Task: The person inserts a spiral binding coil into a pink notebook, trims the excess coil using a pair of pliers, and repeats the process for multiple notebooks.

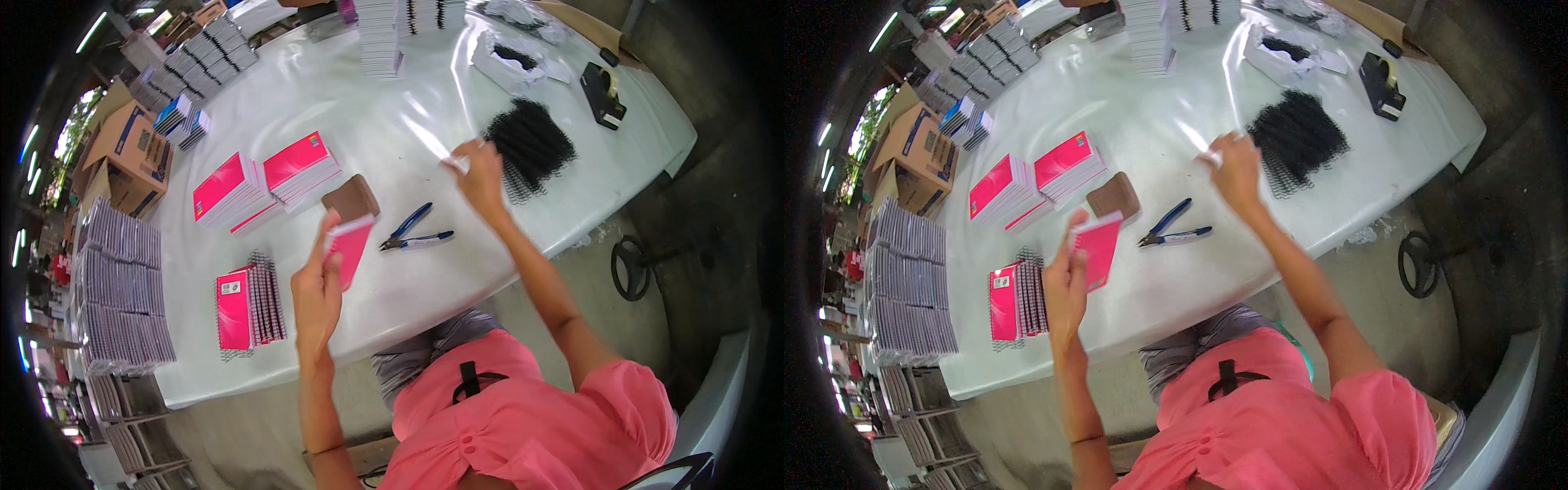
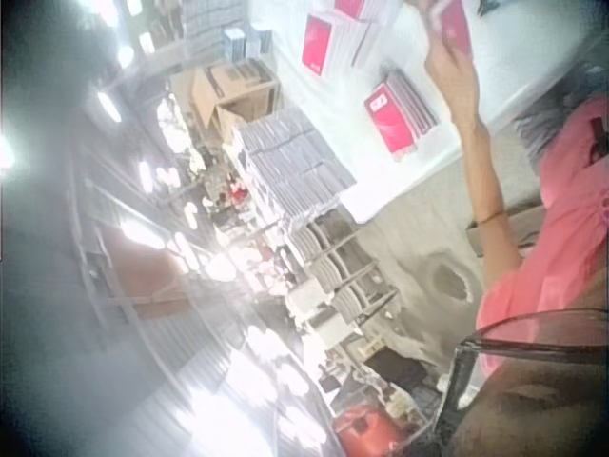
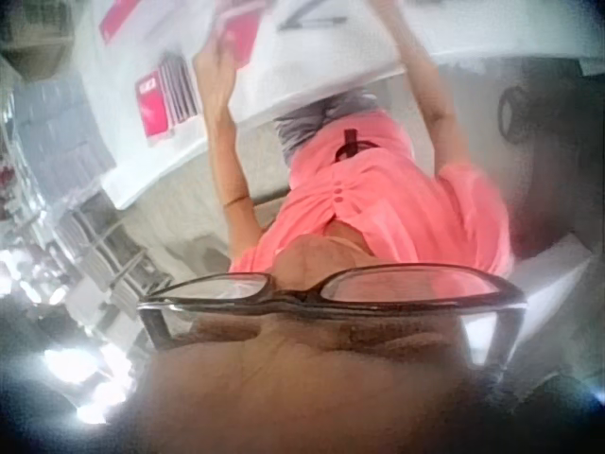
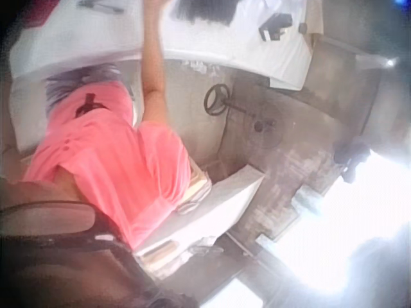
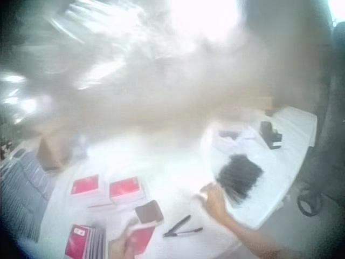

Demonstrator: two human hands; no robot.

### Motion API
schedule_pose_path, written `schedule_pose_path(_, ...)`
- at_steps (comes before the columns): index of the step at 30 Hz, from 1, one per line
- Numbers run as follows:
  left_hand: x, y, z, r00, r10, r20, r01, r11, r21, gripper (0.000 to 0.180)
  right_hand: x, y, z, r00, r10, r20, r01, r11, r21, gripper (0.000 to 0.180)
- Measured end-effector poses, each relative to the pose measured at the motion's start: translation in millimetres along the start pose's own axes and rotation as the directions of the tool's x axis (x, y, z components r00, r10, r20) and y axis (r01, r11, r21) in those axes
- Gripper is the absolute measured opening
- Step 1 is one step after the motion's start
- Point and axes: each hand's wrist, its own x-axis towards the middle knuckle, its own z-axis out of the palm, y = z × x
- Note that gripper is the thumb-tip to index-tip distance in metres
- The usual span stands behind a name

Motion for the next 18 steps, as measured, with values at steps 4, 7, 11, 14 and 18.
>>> schedule_pose_path(4, -6, -16, 6, 0.936, -0.038, 0.351, -0.204, 0.754, 0.625, 0.051, 36, 67, -3, 0.986, 0.03, 0.161, 0.077, 0.784, -0.616, 0.019)
schedule_pose_path(7, -7, -18, 11, 0.966, -0.009, 0.257, -0.152, 0.788, 0.597, 0.062, 42, 83, 0, 0.965, 0.039, 0.258, 0.149, 0.729, -0.669, 0.013)
schedule_pose_path(11, -9, -27, 12, 0.969, 0.045, 0.242, -0.181, 0.794, 0.58, 0.064, 60, 89, -16, 0.932, 0.066, 0.357, 0.114, 0.88, -0.46, 0.013)
schedule_pose_path(14, -9, -30, 13, 0.98, 0.075, 0.184, -0.164, 0.827, 0.537, 0.063, 73, 78, -27, 0.918, 0.113, 0.38, 0.045, 0.923, -0.382, 0.008)
schedule_pose_path(18, -3, -29, 10, 0.976, -0.016, 0.218, -0.131, 0.758, 0.639, 0.054, 71, 18, -44, 0.858, -0.083, 0.507, 0.086, 0.996, 0.017, 0.011)
